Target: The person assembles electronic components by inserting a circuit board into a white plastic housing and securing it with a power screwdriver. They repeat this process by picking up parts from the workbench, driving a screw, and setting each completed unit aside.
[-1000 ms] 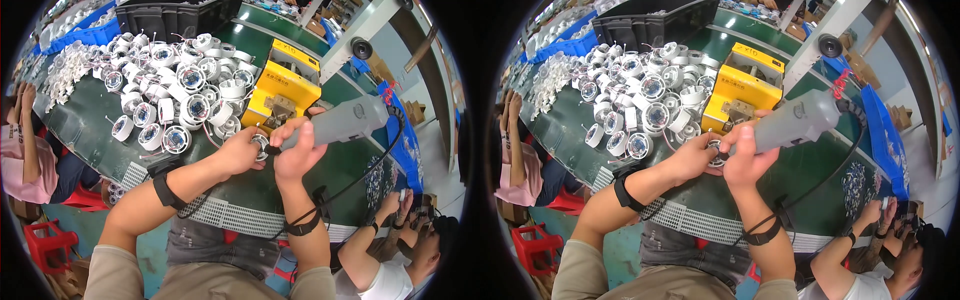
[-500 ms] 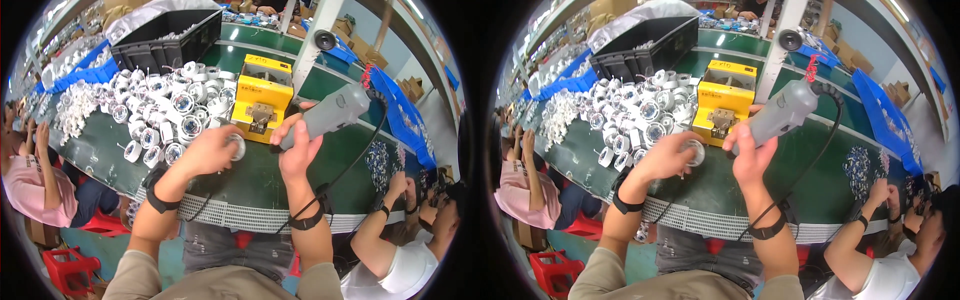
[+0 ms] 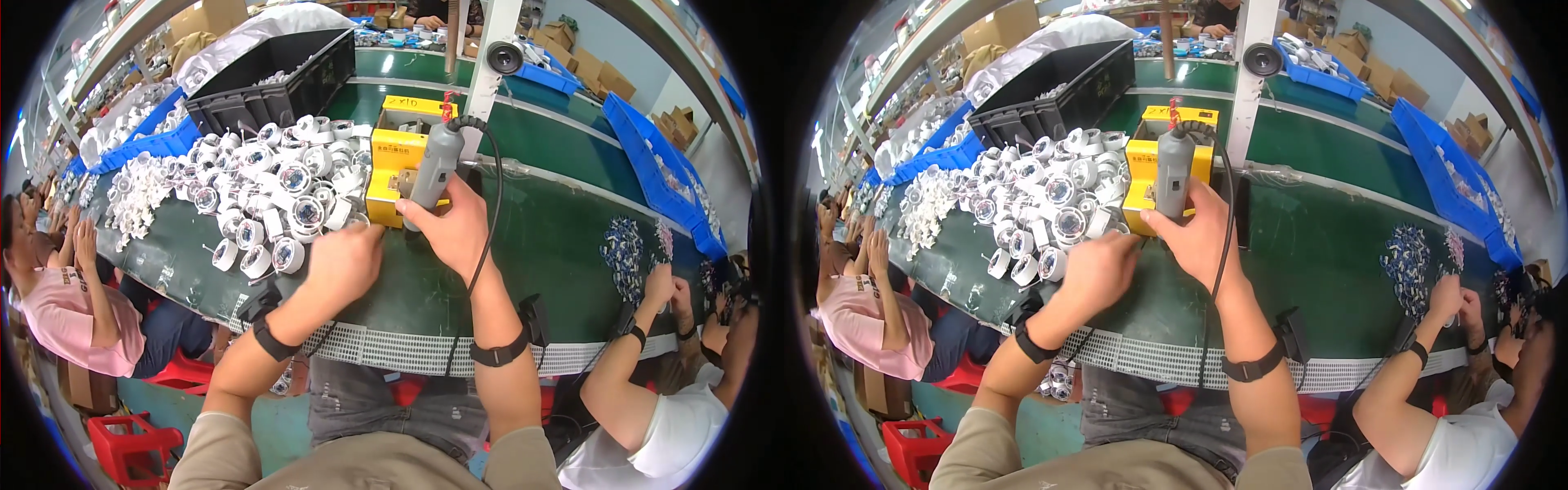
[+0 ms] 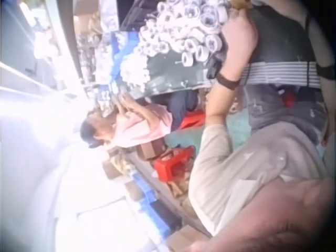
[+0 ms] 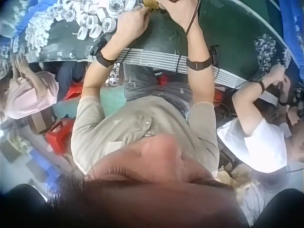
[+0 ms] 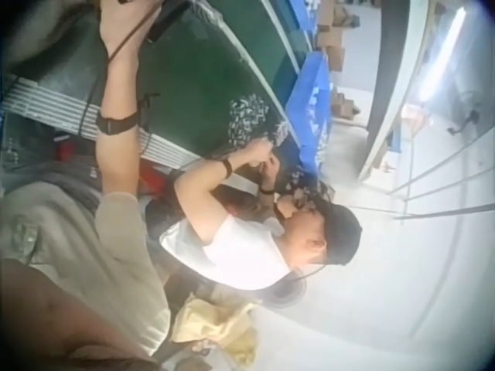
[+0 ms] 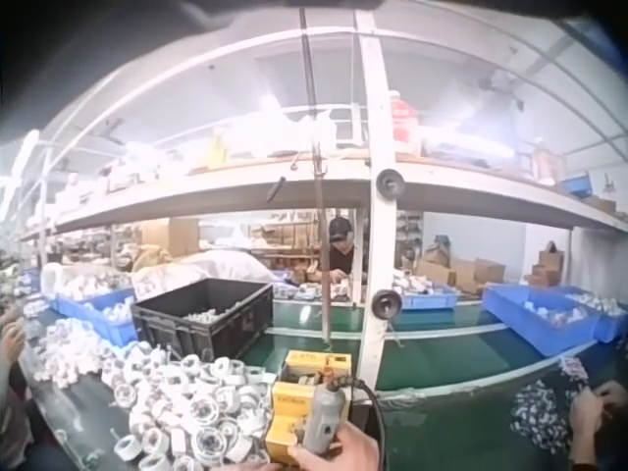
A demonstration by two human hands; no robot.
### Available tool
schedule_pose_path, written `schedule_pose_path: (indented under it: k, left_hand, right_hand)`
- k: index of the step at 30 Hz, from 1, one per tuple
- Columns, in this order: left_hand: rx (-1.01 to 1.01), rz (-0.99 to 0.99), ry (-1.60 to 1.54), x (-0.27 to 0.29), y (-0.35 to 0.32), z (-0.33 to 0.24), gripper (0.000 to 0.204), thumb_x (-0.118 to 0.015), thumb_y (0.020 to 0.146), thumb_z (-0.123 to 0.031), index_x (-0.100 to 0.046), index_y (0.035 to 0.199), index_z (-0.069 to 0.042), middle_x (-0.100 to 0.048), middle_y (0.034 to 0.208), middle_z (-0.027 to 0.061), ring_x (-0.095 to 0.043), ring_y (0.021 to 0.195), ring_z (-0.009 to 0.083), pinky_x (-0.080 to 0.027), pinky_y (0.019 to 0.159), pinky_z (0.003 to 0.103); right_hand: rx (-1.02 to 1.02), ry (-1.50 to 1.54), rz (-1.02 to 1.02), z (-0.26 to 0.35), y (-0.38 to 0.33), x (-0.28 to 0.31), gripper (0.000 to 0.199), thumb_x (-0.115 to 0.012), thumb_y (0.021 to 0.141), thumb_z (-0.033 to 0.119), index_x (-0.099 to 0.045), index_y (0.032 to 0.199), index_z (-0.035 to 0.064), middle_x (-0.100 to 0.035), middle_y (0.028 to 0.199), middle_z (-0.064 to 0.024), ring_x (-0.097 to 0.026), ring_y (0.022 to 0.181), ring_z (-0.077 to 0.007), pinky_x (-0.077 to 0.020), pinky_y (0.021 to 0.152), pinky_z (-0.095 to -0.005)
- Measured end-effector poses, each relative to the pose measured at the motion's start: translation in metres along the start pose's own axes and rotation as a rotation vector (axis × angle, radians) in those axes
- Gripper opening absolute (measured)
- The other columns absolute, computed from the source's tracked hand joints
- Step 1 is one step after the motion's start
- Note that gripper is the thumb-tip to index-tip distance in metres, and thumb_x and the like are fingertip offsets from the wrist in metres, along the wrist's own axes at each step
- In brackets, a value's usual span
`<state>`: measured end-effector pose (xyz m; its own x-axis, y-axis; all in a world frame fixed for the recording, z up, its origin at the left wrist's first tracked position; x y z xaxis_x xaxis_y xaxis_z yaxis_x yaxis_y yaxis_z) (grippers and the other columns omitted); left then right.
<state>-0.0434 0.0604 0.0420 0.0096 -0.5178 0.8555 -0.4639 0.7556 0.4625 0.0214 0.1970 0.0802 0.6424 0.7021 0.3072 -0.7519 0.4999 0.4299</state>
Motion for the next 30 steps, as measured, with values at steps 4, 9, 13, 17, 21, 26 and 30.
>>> schedule_pose_path:
  k: [4, 9, 13, 17, 21, 26, 30]
  left_hand:
    - [0.008, 0.126, 0.117, -0.035, 0.001, -0.005, 0.026, -0.061, 0.084, -0.019, -0.06, 0.106, -0.006, -0.064, 0.076, 0.0108, -0.065, 0.067, 0.0305, -0.051, 0.057, 0.041]
    - [0.02, 0.185, 0.151, -0.048, 0.003, -0.007, 0.02, -0.06, 0.085, -0.021, -0.058, 0.095, -0.004, -0.065, 0.068, 0.013, -0.066, 0.061, 0.0293, -0.052, 0.054, 0.04]
    - [0.05, 0.209, 0.156, -0.047, 0.003, -0.01, 0.021, -0.06, 0.086, -0.022, -0.058, 0.096, -0.004, -0.066, 0.068, 0.0143, -0.067, 0.062, 0.0299, -0.052, 0.055, 0.041]
    - [0.078, 0.198, 0.084, -0.046, 0.004, -0.01, 0.022, -0.06, 0.085, -0.022, -0.058, 0.098, -0.004, -0.066, 0.069, 0.0143, -0.066, 0.062, 0.0323, -0.052, 0.055, 0.042]
    - [0.041, 0.125, -0.061, -0.046, -0.003, 0.002, 0.031, -0.06, 0.084, -0.02, -0.06, 0.111, -0.006, -0.067, 0.079, 0.0157, -0.065, 0.072, 0.0347, -0.052, 0.062, 0.044]
    - [-0.027, 0.176, -0.112, -0.052, 0.003, -0.02, 0.035, -0.06, 0.084, -0.019, -0.059, 0.116, -0.006, -0.066, 0.084, 0.0135, -0.065, 0.074, 0.0335, -0.052, 0.064, 0.043]
    - [-0.091, 0.236, -0.122, -0.057, 0.005, -0.043, 0.039, -0.06, 0.084, -0.021, -0.056, 0.12, -0.007, -0.066, 0.083, 0.0134, -0.065, 0.071, 0.0331, -0.052, 0.062, 0.043]
  right_hand:
    - [0.021, -0.009, -0.022, 0.003, -0.001, 0.006, 0.041, -0.077, 0.075, 0.013, -0.062, 0.11, -0.0028, -0.07, 0.097, -0.0147, -0.069, 0.084, -0.0185, -0.0557, 0.073, -0.0305]
    - [-0.002, 0.131, -0.025, -0.002, -0.004, 0.002, 0.038, -0.076, 0.075, 0.01, -0.062, 0.108, -0.0035, -0.07, 0.099, -0.0146, -0.069, 0.087, -0.019, -0.0556, 0.075, -0.0306]
    - [0.008, -0.005, -0.012, 0.001, -0.016, 0.003, 0.034, -0.075, 0.076, 0.005, -0.062, 0.106, -0.0049, -0.069, 0.1, -0.014, -0.068, 0.091, -0.0177, -0.0542, 0.082, -0.0316]
    - [0.073, 0.214, -0.114, -0.015, -0.03, 0.003, 0.033, -0.075, 0.072, 0.007, -0.063, 0.102, -0.0008, -0.068, 0.088, -0.0154, -0.069, 0.084, -0.0274, -0.0534, 0.073, -0.033]
    - [-0.126, 0.158, -0.008, -0.01, -0.027, 0.012, 0.033, -0.072, 0.079, 0.003, -0.061, 0.109, -0.0054, -0.067, 0.1, -0.0094, -0.064, 0.094, -0.015, -0.0517, 0.085, -0.0303]
    - [-0.115, 0.2, -0.022, 0.002, -0.021, 0.057, 0.037, -0.073, 0.08, 0.008, -0.058, 0.11, -0.0058, -0.066, 0.103, -0.0126, -0.064, 0.096, -0.0176, -0.0501, 0.085, -0.0307]
    - [-0.159, 0.102, -0.084, -0.014, -0.021, 0.062, 0.043, -0.075, 0.079, 0.014, -0.057, 0.113, -0.005, -0.066, 0.105, -0.0147, -0.063, 0.096, -0.0198, -0.0489, 0.088, -0.0329]
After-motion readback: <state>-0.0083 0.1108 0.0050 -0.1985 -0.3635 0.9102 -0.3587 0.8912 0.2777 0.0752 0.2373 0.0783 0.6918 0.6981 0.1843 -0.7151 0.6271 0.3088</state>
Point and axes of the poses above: each hand's wrist, its own y-axis towards the middle knuckle, its own x-axis out of the back of the hand, z = x × y, the point moved 8 cm from there along y, towards the middle knuckle
